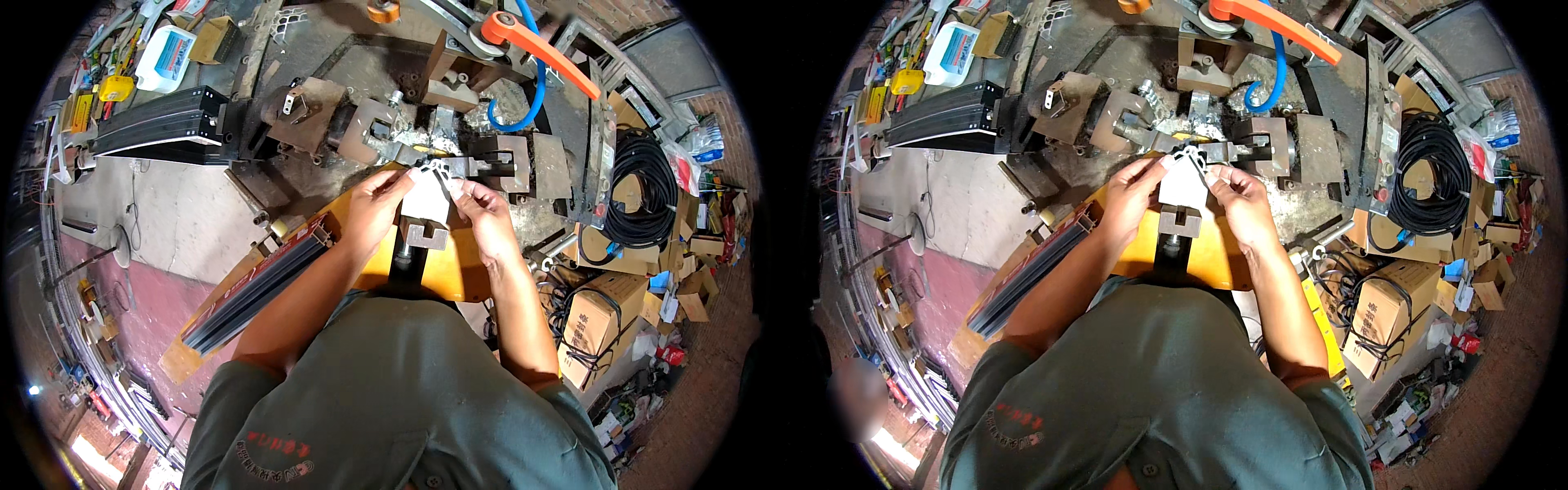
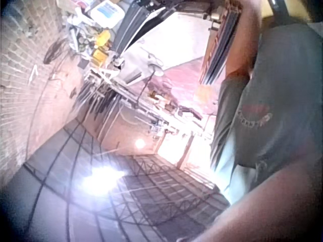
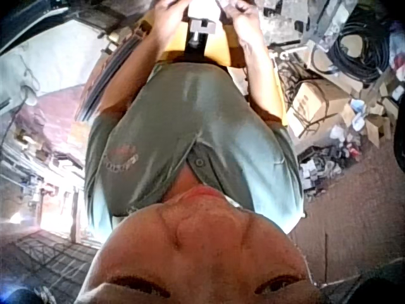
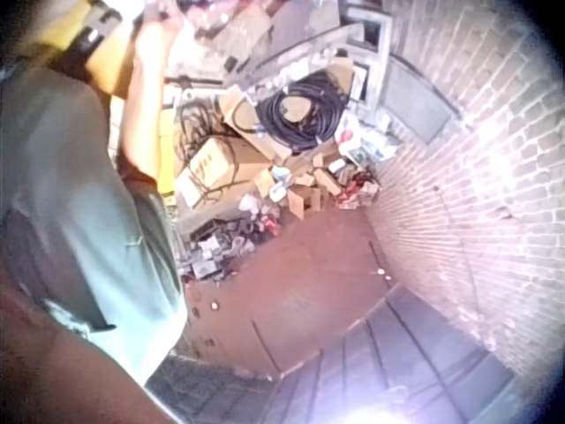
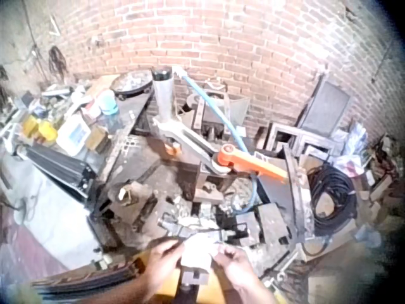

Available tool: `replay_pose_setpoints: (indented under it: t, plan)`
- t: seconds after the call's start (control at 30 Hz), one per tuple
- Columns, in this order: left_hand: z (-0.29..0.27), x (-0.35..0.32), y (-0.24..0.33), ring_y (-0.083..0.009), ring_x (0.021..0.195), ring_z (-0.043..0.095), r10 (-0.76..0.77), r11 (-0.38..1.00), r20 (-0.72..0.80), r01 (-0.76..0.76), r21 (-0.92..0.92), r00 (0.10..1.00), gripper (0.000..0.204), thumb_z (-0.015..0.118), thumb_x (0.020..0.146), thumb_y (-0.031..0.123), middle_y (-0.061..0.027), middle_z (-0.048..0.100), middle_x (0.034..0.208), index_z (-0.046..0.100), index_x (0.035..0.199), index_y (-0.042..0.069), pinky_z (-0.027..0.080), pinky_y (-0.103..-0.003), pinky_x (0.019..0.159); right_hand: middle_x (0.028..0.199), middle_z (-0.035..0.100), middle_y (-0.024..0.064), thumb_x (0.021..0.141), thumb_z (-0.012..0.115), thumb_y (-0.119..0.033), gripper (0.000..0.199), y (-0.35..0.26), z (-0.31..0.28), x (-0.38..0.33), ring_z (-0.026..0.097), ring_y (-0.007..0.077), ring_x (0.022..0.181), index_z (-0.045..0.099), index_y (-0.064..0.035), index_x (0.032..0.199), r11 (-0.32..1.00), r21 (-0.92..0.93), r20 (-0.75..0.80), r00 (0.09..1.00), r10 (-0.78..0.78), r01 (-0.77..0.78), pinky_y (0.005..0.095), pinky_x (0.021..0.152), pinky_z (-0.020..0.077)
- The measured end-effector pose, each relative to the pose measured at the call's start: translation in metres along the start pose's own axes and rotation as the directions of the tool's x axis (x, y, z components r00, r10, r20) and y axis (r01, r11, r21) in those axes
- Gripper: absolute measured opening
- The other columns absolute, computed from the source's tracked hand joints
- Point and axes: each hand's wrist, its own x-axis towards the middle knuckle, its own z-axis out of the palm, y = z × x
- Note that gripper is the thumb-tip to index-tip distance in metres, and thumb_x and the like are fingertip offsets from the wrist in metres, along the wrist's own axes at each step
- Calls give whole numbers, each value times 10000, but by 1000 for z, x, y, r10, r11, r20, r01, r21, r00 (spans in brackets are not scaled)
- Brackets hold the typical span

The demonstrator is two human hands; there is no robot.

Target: The person operates a yellow metal cutting machine in a workshop, repeatedly positioning a small metal piece into the machine's vise, activating the cutting mechanism, and removing the piece. The person handles the metal piece and machine controls throughout the clip.

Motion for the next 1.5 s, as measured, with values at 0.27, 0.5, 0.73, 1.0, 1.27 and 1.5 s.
replay_pose_setpoints:
  t: [0.27, 0.5, 0.73, 1.0, 1.27, 1.5]
  plan:
    - [5, -8, -3, -58, 804, 576, 75, 997, -66, -73, 27, 995, 224, 710, 934, 173, -7, 676, 906, 708, 997, -42, 460, -205, 735, 724, 569, -50, 947, 664, -164, 173, -9, -1, 1, 444, 50, 620, 696, -5, 1009, 998, -61, 51, 999, 1, 2, 226, 584, 394]
    - [5, -7, -3, -69, 740, 625, 94, 987, -50, -86, 133, 994, 263, 696, 946, 224, -13, 699, 899, 708, 1063, -11, 499, -221, 646, 712, 522, -67, 967, 622, -181, 168, -8, 5, -6, 410, 59, 656, 680, -24, 981, 997, -70, 9, 1000, -18, 19, 223, 635, 330]
    - [3, 0, -6, -91, 706, 657, 87, 980, -59, -75, 183, 994, 286, 707, 936, 244, -25, 713, 883, 709, 1082, -2, 522, -241, 596, 781, 567, -40, 980, 588, -166, 160, 9, 4, 4, 459, 71, 706, 673, -31, 976, 997, -59, -15, 999, -44, 43, 227, 673, 374]
    - [2, 3, -10, -94, 734, 647, 85, 980, -66, -71, 188, 994, 268, 705, 934, 215, -39, 710, 916, 705, 1069, -18, 509, -237, 641, 827, 618, -32, 988, 581, -203, 167, 16, 7, 10, 527, 75, 761, 667, -60, 973, 996, -84, -34, 999, -42, 39, 235, 707, 415]
    - [-4, 14, -17, -75, 747, 614, 166, 938, -18, -152, 313, 986, 257, 700, 937, 207, -38, 698, 902, 684, 1027, -33, 483, -225, 671, 966, 656, 16, 991, 590, -176, 197, 27, 3, 16, 560, 96, 852, 648, -12, 1085, 998, 48, 21, 999, -41, 40, 249, 786, 445]
    - [8, 10, -3, -71, 729, 603, 155, 889, -18, -132, 439, 988, 304, 741, 905, 264, -22, 688, 837, 698, 975, -29, 474, -227, 664, 976, 659, 46, 990, 603, -169, 219, 28, 4, 17, 566, 119, 882, 648, 24, 1084, 996, 91, 0, 1000, -22, 21, 258, 815, 452]
